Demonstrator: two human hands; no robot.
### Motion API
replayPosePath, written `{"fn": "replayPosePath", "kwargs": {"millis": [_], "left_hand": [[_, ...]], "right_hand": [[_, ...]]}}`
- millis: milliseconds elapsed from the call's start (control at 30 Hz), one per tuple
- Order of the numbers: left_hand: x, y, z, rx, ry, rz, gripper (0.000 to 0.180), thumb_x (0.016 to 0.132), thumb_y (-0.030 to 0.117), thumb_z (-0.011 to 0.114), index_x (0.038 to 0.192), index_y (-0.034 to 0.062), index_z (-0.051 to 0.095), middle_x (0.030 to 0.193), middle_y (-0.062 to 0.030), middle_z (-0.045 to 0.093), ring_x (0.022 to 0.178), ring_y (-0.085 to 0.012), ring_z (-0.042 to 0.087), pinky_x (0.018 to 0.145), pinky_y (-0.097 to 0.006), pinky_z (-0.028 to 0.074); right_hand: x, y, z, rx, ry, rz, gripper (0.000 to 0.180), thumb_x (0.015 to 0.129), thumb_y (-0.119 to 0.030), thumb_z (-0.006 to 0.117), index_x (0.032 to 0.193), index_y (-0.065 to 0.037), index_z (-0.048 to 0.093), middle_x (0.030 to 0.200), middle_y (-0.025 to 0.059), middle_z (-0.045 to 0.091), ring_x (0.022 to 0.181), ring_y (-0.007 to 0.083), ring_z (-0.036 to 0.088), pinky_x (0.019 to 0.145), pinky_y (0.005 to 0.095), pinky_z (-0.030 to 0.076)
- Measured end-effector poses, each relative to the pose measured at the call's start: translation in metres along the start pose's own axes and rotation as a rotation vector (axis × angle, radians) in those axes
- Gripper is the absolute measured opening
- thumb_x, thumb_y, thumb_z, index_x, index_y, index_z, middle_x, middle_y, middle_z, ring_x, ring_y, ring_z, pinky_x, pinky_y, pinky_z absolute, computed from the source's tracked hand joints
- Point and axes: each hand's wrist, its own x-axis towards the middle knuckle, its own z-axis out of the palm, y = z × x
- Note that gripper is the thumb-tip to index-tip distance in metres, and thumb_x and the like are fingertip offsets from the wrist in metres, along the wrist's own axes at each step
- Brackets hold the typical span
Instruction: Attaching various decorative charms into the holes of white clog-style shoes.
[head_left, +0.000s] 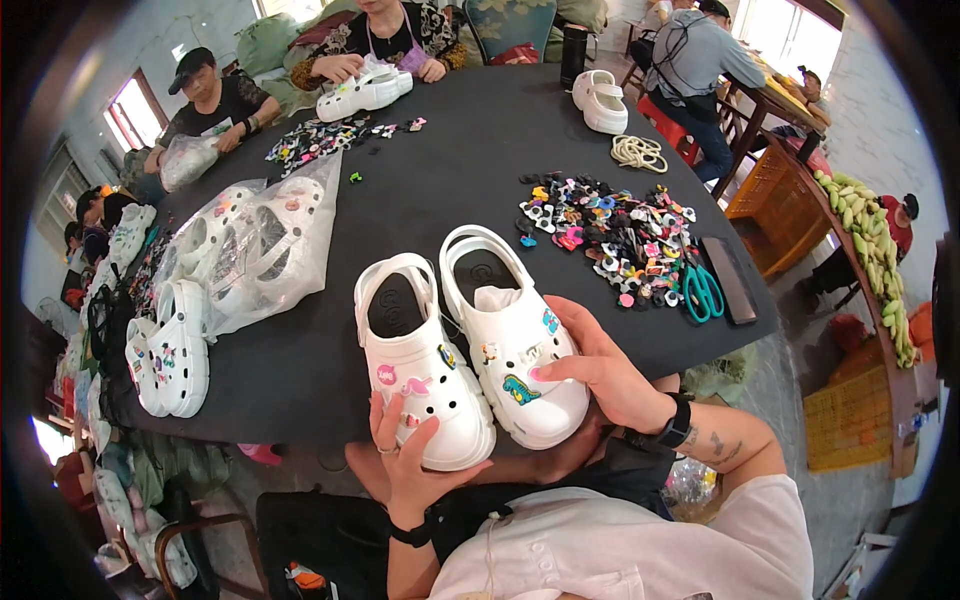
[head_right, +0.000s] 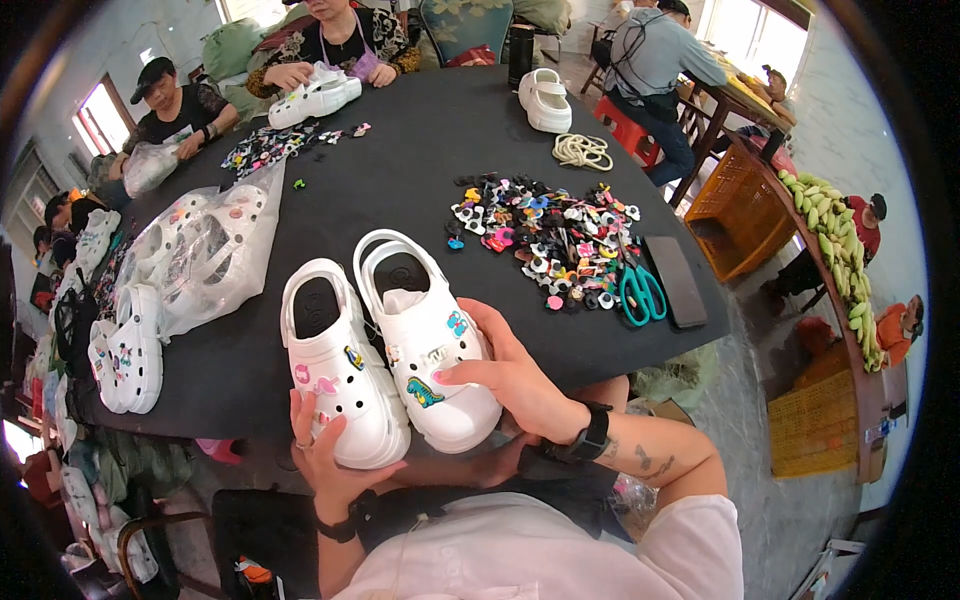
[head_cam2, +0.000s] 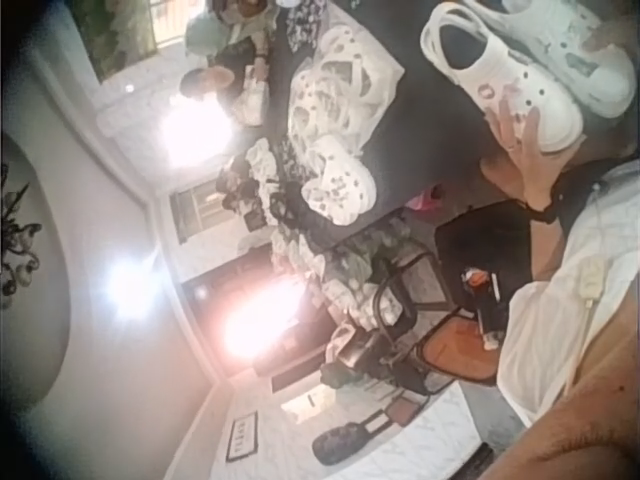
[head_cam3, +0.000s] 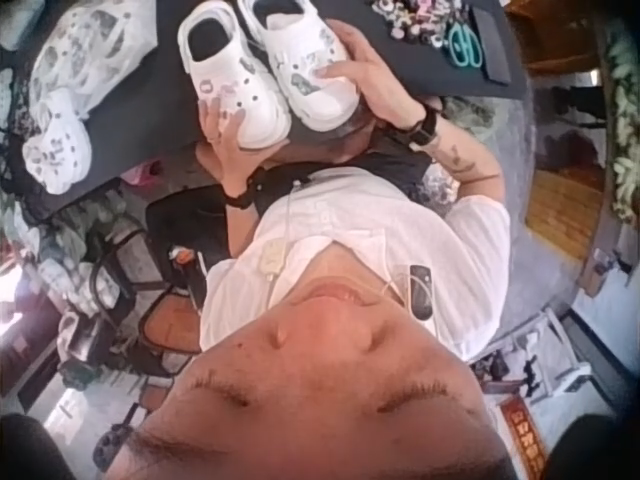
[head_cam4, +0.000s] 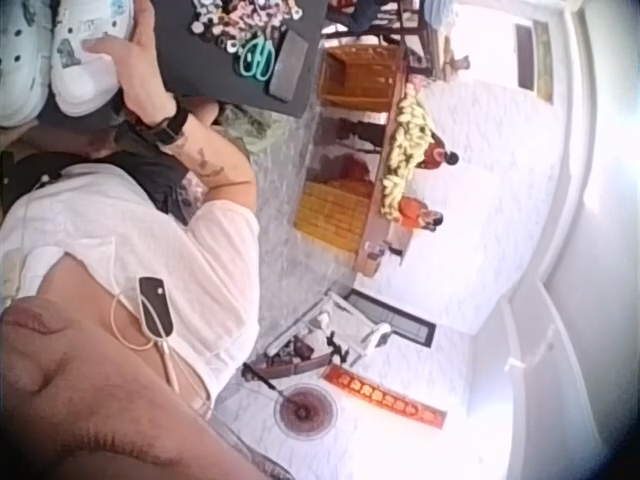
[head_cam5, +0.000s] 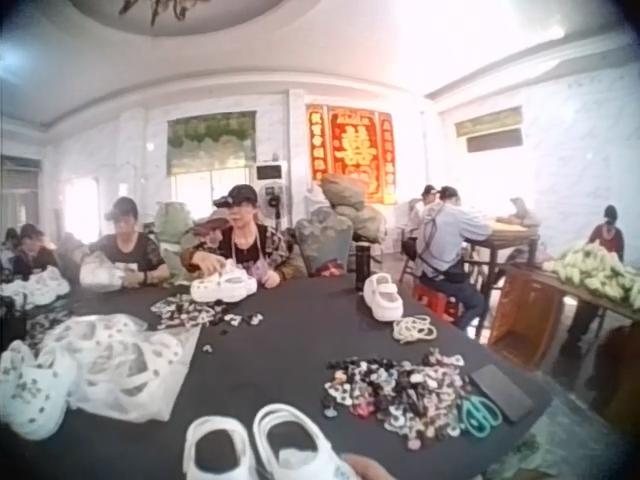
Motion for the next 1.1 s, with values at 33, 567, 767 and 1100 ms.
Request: {"fn": "replayPosePath", "kwargs": {"millis": [33, 567, 767, 1100], "left_hand": [[-0.001, 0.0, 0.0, 0.009, -0.002, -0.008, 0.097, 0.049, 0.055, 0.093, 0.128, 0.0222, 0.048, 0.147, -0.0167, 0.041, 0.136, -0.0497, 0.038, 0.099, -0.057, 0.047], [-0.007, -0.001, -0.001, 0.061, -0.056, -0.024, 0.095, 0.05, 0.062, 0.09, 0.124, 0.0227, 0.046, 0.148, -0.0168, 0.039, 0.137, -0.0478, 0.038, 0.097, -0.05, 0.034], [-0.007, -0.001, -0.001, 0.065, -0.069, -0.039, 0.092, 0.053, 0.064, 0.089, 0.125, 0.0253, 0.045, 0.146, -0.0157, 0.04, 0.135, -0.0484, 0.039, 0.096, -0.051, 0.035], [-0.004, -0.002, -0.001, 0.034, -0.036, -0.014, 0.094, 0.054, 0.061, 0.089, 0.127, 0.0228, 0.044, 0.146, -0.0165, 0.039, 0.135, -0.0495, 0.038, 0.099, -0.057, 0.039]], "right_hand": [[0.001, 0.001, 0.0, -0.003, 0.006, 0.003, 0.085, 0.077, 0.001, 0.073, 0.148, -0.003, 0.026, 0.139, 0.0136, 0.045, 0.131, 0.0234, 0.045, 0.109, 0.0358, 0.038], [0.0, 0.006, 0.006, -0.023, 0.039, -0.071, 0.087, 0.078, 0.003, 0.075, 0.151, -0.004, 0.028, 0.145, 0.0106, 0.043, 0.135, 0.0218, 0.042, 0.112, 0.0367, 0.037], [0.002, 0.013, 0.001, -0.147, 0.08, -0.103, 0.09, 0.078, 0.0, 0.079, 0.151, -0.005, 0.027, 0.145, 0.0105, 0.043, 0.135, 0.0211, 0.042, 0.112, 0.0367, 0.037], [-0.001, 0.041, -0.024, -0.059, -0.034, -0.157, 0.088, 0.088, -0.027, 0.074, 0.155, -0.005, 0.021, 0.152, 0.0115, 0.036, 0.139, 0.0205, 0.038, 0.114, 0.0352, 0.031]]}}
